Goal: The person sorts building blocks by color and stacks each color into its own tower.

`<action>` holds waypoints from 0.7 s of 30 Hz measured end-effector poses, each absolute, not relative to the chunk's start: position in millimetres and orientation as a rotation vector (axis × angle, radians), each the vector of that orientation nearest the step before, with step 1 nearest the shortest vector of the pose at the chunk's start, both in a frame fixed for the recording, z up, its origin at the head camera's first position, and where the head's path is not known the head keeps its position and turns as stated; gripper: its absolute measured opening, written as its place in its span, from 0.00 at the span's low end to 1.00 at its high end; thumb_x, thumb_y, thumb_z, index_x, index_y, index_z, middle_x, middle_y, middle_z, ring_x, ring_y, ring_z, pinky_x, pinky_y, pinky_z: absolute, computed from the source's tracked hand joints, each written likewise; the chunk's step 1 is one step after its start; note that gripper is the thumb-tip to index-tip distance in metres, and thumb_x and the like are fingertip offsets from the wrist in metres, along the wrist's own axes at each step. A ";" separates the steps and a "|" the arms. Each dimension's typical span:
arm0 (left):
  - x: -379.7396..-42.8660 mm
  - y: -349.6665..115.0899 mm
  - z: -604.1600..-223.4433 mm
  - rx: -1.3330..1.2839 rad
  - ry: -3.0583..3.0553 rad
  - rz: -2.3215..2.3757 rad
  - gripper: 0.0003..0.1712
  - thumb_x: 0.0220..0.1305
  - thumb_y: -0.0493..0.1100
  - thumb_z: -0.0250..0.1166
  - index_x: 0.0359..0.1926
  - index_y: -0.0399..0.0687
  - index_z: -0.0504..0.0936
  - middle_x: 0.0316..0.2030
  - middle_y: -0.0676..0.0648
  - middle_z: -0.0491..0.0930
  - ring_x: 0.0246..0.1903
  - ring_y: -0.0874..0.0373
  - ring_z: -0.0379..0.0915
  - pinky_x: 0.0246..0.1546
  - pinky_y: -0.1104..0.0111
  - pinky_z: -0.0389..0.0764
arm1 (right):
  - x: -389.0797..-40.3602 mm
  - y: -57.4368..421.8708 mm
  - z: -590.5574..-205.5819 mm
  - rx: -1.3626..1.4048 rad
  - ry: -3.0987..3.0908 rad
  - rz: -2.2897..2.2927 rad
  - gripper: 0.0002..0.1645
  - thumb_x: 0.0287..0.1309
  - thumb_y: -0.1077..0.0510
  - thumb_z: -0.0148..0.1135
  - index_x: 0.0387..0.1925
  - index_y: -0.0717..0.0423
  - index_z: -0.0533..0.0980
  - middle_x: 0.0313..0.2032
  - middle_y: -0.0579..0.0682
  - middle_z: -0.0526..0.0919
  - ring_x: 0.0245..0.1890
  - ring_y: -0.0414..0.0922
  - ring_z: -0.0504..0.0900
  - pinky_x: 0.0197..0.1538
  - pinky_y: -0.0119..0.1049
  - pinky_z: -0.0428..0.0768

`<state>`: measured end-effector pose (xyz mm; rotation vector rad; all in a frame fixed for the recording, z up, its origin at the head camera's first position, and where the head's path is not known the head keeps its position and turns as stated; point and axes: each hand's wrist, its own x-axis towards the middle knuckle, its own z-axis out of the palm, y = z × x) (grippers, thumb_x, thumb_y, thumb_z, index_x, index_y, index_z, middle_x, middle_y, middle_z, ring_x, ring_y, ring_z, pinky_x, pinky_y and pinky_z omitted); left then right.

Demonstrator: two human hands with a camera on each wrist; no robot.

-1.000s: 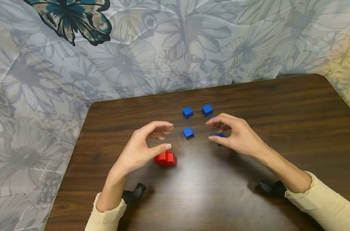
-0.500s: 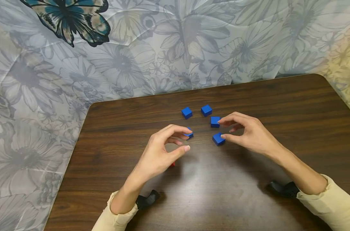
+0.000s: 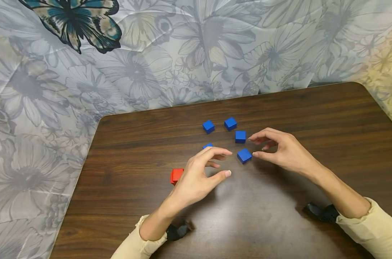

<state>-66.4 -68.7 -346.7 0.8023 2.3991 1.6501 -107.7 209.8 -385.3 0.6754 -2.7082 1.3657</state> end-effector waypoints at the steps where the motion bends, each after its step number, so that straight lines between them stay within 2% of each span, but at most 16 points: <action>1: -65.6 -66.9 -348.4 0.788 2.402 1.646 0.24 0.60 0.35 0.72 0.57 0.52 0.79 0.51 0.57 0.79 0.54 0.58 0.75 0.50 0.68 0.80 | -107.9 210.2 -386.2 0.673 -2.715 1.365 0.23 0.51 0.61 0.77 0.50 0.46 0.81 0.46 0.43 0.83 0.44 0.46 0.82 0.45 0.27 0.79; 9: -63.9 -50.4 -363.9 0.677 2.436 1.630 0.25 0.58 0.38 0.74 0.57 0.51 0.79 0.52 0.56 0.78 0.53 0.62 0.74 0.49 0.70 0.79 | -111.3 212.0 -393.6 0.684 -2.774 1.365 0.23 0.53 0.60 0.76 0.52 0.53 0.80 0.47 0.48 0.83 0.41 0.46 0.82 0.42 0.32 0.81; 14: -68.7 -40.5 -375.8 0.638 2.437 1.599 0.26 0.58 0.40 0.75 0.58 0.52 0.78 0.53 0.55 0.76 0.54 0.62 0.73 0.49 0.72 0.79 | -114.2 212.3 -398.3 0.731 -2.816 1.360 0.24 0.53 0.62 0.75 0.53 0.52 0.79 0.47 0.48 0.83 0.42 0.44 0.82 0.42 0.34 0.83; 21: -78.6 -31.0 -389.5 0.522 2.396 1.561 0.29 0.59 0.40 0.74 0.61 0.49 0.77 0.55 0.47 0.76 0.55 0.55 0.75 0.49 0.74 0.78 | -119.2 211.7 -403.2 0.778 -2.860 1.405 0.25 0.54 0.63 0.74 0.54 0.54 0.78 0.48 0.49 0.83 0.43 0.45 0.83 0.44 0.35 0.83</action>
